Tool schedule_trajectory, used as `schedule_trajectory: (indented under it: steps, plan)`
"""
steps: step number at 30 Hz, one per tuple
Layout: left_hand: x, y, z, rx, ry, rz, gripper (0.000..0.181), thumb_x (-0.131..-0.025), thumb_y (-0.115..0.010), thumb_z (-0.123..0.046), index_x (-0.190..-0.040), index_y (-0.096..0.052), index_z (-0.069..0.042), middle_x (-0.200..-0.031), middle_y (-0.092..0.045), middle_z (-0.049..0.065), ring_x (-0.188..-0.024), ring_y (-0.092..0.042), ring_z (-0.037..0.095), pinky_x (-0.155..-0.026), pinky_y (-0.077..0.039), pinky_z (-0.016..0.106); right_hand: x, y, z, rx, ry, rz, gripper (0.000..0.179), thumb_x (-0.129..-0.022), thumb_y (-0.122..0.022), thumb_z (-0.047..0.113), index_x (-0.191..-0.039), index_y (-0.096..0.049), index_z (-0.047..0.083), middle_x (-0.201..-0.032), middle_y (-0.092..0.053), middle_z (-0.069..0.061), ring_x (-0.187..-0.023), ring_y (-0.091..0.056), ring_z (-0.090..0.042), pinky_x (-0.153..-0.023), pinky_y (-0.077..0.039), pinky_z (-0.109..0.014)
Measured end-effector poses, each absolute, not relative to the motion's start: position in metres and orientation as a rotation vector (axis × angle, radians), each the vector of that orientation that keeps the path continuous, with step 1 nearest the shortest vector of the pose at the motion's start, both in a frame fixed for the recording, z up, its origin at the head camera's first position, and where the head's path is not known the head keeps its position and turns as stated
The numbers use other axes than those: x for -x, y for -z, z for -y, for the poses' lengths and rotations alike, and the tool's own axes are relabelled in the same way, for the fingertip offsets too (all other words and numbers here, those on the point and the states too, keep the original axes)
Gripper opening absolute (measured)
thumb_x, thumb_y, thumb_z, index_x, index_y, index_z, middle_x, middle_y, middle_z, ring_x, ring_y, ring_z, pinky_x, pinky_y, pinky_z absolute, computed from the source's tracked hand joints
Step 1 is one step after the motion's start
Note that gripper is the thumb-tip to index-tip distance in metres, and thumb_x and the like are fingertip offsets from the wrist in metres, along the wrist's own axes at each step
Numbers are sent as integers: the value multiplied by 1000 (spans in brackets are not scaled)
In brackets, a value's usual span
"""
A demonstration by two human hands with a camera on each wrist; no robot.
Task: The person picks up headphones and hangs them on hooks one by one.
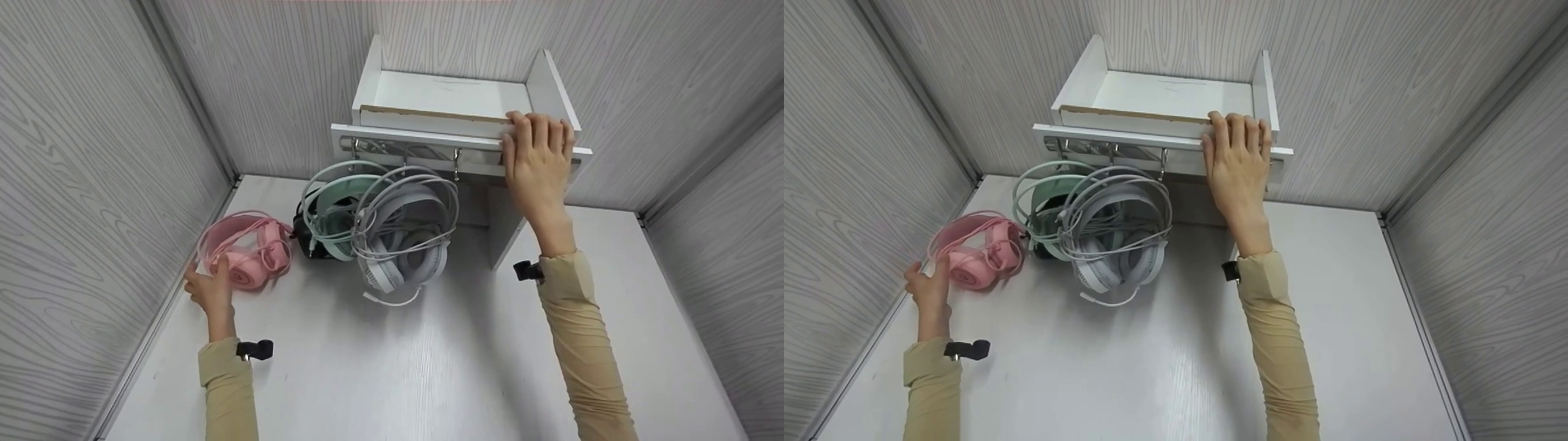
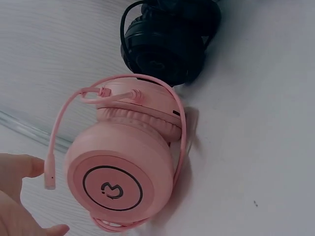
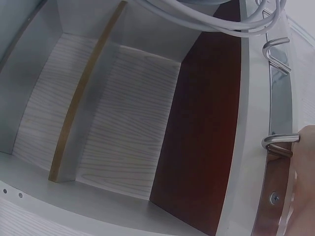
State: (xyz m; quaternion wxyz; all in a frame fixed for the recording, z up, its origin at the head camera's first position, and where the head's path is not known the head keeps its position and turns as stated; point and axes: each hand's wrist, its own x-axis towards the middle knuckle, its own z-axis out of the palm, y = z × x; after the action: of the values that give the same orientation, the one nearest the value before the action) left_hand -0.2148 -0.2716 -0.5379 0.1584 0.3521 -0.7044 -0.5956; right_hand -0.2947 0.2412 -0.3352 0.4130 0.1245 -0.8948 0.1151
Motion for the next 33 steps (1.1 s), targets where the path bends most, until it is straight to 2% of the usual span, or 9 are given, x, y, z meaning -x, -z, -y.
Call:
schedule_trajectory:
  steps: [2,5,9,12,19,25,33]
  plan:
    - [216,541,273,-1034,1771,2025,86,-98,-52,-49,-159,-7,-7,-155,-10,30,-144,-16,47,-119,-22,53,295,336,-240,-314,-291,2246,40,-110,-35,39,-137,-52,14,-126,-53,-15,-122,-43,-35,-118,-17,-48]
    - [218,543,274,-1063,1937,1963,91,-98,-50,-52,-159,3,-9,-158,-4,28,-145,-19,43,-117,-27,52,296,336,-238,-318,-288,2243,41,-110,-34,39,-137,-52,14,-126,-53,-15,-123,-43,-35,-118,-17,-48]
    - [218,543,276,-1088,2206,1786,98,-97,-51,-53,-158,15,-16,-164,6,19,-150,-14,33,-115,-31,57,295,336,-237,-326,-288,2244,40,-110,-34,38,-137,-53,14,-127,-53,-15,-124,-43,-34,-119,-16,-48]
    - [219,541,277,-1089,2326,1704,102,-96,-54,-53,-157,21,-19,-166,10,12,-153,-9,29,-113,-29,62,294,336,-237,-332,-288,2242,40,-110,-34,38,-137,-53,14,-128,-54,-14,-125,-43,-34,-120,-16,-48]
    - [225,534,274,-1109,2467,1526,107,-94,-54,-60,-156,26,-23,-166,10,6,-151,-13,27,-113,-30,57,294,336,-239,-325,-288,2244,40,-110,-35,38,-137,-53,14,-128,-54,-14,-126,-43,-33,-120,-15,-48]
    - [225,531,271,-1097,2544,1388,112,-95,-63,-48,-155,29,-25,-165,6,4,-149,-16,24,-113,-31,56,294,335,-239,-329,-286,2243,40,-110,-34,38,-136,-53,14,-128,-54,-14,-125,-44,-34,-119,-17,-48]
    - [226,535,270,-1078,2561,1391,113,-94,-64,-50,-157,26,-23,-165,2,6,-150,-18,25,-114,-31,55,295,335,-241,-321,-275,2228,41,-110,-34,38,-136,-53,13,-127,-54,-15,-124,-44,-34,-118,-17,-49]
